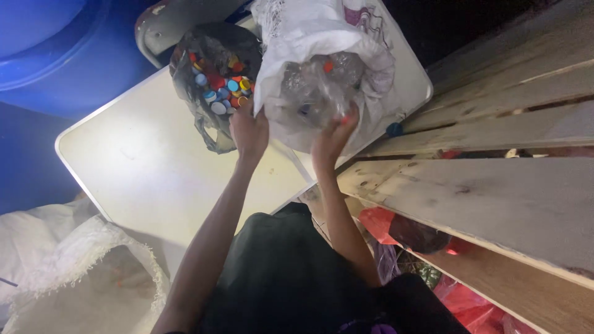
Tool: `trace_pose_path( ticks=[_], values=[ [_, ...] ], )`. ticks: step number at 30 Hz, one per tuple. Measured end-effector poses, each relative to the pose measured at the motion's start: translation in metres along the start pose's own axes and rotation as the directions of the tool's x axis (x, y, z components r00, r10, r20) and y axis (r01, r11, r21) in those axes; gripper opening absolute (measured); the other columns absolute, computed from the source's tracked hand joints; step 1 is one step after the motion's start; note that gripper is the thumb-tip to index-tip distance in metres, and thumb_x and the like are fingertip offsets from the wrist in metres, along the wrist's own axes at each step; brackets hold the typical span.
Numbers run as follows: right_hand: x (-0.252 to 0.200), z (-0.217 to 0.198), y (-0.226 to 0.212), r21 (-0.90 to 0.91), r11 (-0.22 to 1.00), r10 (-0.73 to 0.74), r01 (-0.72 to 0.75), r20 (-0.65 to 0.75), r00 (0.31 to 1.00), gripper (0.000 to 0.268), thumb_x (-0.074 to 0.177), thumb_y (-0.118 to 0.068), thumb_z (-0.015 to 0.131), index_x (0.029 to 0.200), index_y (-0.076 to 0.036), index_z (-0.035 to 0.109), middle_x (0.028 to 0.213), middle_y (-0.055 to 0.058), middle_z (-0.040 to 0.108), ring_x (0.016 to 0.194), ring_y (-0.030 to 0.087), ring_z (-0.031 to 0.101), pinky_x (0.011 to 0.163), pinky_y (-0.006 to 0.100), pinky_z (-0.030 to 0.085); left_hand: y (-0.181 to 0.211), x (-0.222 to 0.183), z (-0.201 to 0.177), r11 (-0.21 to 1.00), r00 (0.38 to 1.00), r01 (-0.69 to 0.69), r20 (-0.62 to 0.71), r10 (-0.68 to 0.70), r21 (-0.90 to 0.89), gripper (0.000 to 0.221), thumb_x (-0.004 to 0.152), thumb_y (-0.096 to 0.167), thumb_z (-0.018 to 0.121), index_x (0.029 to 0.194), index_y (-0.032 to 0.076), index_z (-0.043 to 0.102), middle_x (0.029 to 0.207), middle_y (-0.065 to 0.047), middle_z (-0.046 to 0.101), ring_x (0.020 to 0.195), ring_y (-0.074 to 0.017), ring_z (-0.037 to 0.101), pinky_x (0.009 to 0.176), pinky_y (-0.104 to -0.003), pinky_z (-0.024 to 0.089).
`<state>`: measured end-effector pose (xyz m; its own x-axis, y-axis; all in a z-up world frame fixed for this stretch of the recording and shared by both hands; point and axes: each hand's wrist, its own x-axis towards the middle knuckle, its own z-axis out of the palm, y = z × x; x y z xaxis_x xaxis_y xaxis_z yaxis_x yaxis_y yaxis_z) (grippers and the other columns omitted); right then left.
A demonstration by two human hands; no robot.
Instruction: The person repeatedly picks up clear plastic bottles from a white sack, unscrews the caps, and places the caps into a black bag on a white table. The empty bottles are then placed into a separate white sack. This process is performed continuously throughout the video.
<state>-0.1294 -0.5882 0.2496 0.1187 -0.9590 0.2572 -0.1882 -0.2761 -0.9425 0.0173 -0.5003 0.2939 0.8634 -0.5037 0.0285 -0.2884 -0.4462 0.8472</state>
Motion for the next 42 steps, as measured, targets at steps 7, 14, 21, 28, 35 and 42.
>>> trace_pose_path(
  ticks=[7,14,21,28,35,42],
  values=[
    [0.113,0.145,0.112,-0.08,0.996,0.04,-0.033,0.087,0.995,0.038,0.107,-0.004,0.046,0.145,0.003,0.041,0.143,0.022,0.05,0.133,0.033,0.05,0.114,0.041,0.039,0.013,-0.013,0.01,0.991,0.983,-0.132,0.129,0.134,-0.028,0.015,0.091,0.013,0.067,0.101,0.003,0.068,0.085,-0.025,0.07,0.09,-0.0468,0.066,0.072,-0.053,0.052],
    [0.084,0.141,0.172,0.334,0.909,0.171,-0.248,0.243,0.955,0.019,0.104,-0.006,0.05,0.117,0.006,0.058,0.11,0.015,0.06,0.097,0.023,0.059,0.086,0.036,0.048,-0.002,-0.022,-0.025,0.99,0.967,-0.03,0.247,0.063,-0.134,0.029,0.096,0.023,0.07,0.116,0.002,0.064,0.092,-0.019,0.072,0.082,-0.0339,0.073,0.073,-0.044,0.055],
    [-0.092,0.026,-0.027,0.083,0.996,-0.047,0.033,0.178,0.983,0.029,0.101,-0.007,0.054,0.13,-0.001,0.055,0.133,0.013,0.054,0.119,0.024,0.057,0.1,0.037,0.046,-0.071,-0.082,-0.131,0.919,0.942,0.156,0.335,-0.028,-0.362,0.031,0.103,0.021,0.057,0.128,0.003,0.064,0.107,-0.01,0.074,0.086,-0.0193,0.071,0.073,-0.033,0.057],
    [-0.17,0.044,-0.083,-0.072,0.992,0.103,-0.106,0.941,0.323,0.023,0.098,-0.003,0.048,0.107,0.001,0.069,0.098,0.01,0.075,0.084,0.02,0.072,0.08,0.031,0.055,-0.152,-0.162,-0.249,0.886,0.923,0.266,-0.166,-0.348,-0.379,0.027,0.106,0.018,0.052,0.12,0.001,0.068,0.096,-0.008,0.074,0.082,-0.0151,0.069,0.074,-0.03,0.054],
    [-0.21,0.096,-0.149,0.111,0.977,-0.117,0.181,0.993,0.022,0.021,0.1,0.001,0.049,0.108,0.001,0.068,0.1,0.012,0.075,0.087,0.019,0.073,0.078,0.031,0.058,-0.363,-0.259,-0.257,0.694,0.354,0.438,-0.6,-0.718,-0.571,0.032,0.108,0.022,0.057,0.11,-0.008,0.067,0.091,-0.014,0.071,0.082,-0.0221,0.065,0.074,-0.036,0.051],
    [-0.331,0.137,-0.186,0.271,0.944,-0.174,0.186,0.893,-0.416,0.026,0.097,-0.001,0.053,0.121,0.0,0.062,0.115,0.018,0.072,0.11,0.029,0.07,0.095,0.04,0.055,-0.51,-0.284,-0.203,0.567,0.28,0.732,-0.592,-0.756,-0.378,0.057,0.094,0.038,0.068,0.129,-0.005,0.055,0.125,-0.028,0.063,0.117,-0.0451,0.061,0.1,-0.053,0.048]
  ],
)
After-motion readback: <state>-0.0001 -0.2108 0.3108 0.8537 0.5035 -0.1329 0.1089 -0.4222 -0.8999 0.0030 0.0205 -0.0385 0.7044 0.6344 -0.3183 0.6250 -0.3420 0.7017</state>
